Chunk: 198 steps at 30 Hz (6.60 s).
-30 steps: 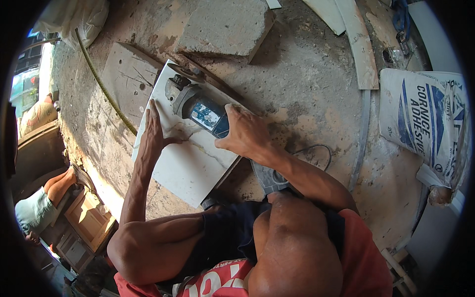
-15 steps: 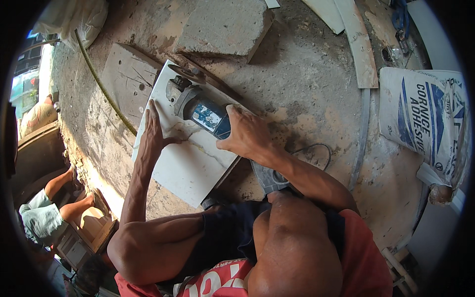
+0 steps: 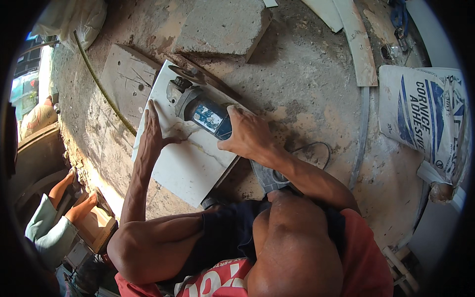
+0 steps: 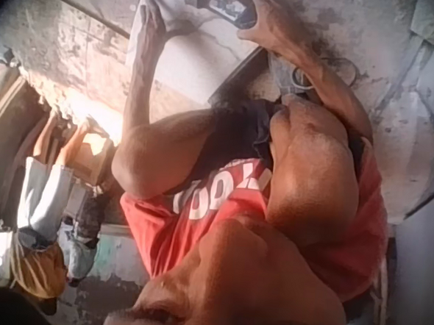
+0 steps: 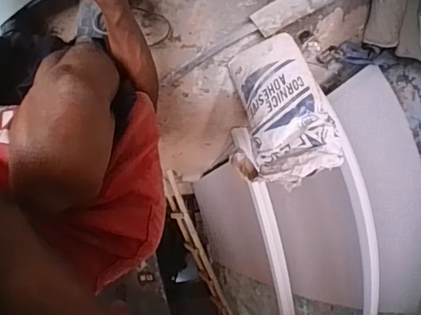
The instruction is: Measure a ceramic tile with a tape measure and cut it using an angle grinder.
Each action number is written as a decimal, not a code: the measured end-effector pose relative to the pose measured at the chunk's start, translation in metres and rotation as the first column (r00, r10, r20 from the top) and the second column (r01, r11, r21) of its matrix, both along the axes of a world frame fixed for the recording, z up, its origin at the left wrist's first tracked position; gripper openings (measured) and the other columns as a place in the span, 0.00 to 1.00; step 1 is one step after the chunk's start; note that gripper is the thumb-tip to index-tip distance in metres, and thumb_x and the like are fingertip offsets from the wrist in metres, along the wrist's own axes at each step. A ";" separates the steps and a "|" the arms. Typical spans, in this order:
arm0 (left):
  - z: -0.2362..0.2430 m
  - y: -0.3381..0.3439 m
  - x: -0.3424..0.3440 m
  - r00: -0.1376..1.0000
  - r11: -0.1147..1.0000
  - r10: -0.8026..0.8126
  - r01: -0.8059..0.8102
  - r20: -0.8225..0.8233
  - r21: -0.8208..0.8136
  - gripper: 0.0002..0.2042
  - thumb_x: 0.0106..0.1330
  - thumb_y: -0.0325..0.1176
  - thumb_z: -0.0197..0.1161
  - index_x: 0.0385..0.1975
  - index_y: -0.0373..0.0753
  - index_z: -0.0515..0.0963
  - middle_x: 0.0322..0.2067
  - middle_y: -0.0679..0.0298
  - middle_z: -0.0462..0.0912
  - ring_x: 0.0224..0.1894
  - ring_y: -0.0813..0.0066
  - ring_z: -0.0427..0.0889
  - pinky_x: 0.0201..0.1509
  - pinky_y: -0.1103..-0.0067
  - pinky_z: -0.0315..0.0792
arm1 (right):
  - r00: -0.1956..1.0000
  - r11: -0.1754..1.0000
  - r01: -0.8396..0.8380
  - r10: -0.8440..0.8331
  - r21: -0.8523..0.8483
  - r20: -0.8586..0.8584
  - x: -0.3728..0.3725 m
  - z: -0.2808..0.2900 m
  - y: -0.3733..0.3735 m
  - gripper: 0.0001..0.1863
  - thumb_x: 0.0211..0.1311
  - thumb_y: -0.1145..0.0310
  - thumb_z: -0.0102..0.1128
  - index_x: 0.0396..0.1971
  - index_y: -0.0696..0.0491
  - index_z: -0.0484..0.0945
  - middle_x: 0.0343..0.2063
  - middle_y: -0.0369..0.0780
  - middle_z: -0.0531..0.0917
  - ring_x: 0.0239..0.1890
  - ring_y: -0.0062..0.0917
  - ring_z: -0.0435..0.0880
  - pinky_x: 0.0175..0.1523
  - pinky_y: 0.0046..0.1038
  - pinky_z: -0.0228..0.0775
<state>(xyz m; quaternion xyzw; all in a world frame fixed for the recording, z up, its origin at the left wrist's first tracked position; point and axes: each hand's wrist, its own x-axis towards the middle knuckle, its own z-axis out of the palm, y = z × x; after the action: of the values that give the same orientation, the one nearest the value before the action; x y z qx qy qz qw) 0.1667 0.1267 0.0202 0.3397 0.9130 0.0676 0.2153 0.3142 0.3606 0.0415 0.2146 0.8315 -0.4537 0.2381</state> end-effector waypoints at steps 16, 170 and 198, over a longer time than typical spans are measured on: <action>0.000 0.004 0.001 0.998 0.999 0.041 -0.040 0.044 -0.009 0.64 0.28 0.37 0.78 0.63 0.32 0.34 0.65 0.46 0.40 0.64 0.40 0.45 0.66 0.64 0.54 | 1.000 1.000 0.007 -0.006 0.017 -0.023 0.007 -0.003 0.001 0.46 0.34 0.52 0.67 0.52 0.65 0.62 0.45 0.56 0.74 0.49 0.45 0.73 0.54 0.36 0.64; -0.005 -0.006 -0.003 1.000 0.999 0.021 -0.022 0.013 0.036 0.65 0.25 0.37 0.78 0.63 0.30 0.34 0.64 0.43 0.40 0.65 0.42 0.45 0.67 0.65 0.51 | 0.982 0.993 0.069 -0.051 0.093 -0.183 0.050 -0.002 0.006 0.34 0.36 0.56 0.64 0.44 0.59 0.66 0.38 0.50 0.77 0.43 0.44 0.77 0.48 0.38 0.68; -0.010 0.001 0.000 0.999 1.000 0.017 -0.018 0.032 0.016 0.65 0.25 0.37 0.78 0.63 0.29 0.33 0.64 0.42 0.42 0.64 0.41 0.46 0.67 0.65 0.50 | 0.990 0.994 0.071 -0.060 0.079 -0.130 0.058 -0.003 0.008 0.35 0.35 0.57 0.64 0.45 0.62 0.65 0.38 0.51 0.77 0.42 0.44 0.76 0.49 0.38 0.68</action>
<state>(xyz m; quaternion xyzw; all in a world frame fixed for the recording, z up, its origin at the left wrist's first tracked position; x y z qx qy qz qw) 0.1669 0.1279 0.0099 0.3323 0.9119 0.0821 0.2265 0.3724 0.3689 0.0382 0.2222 0.8556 -0.4391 0.1605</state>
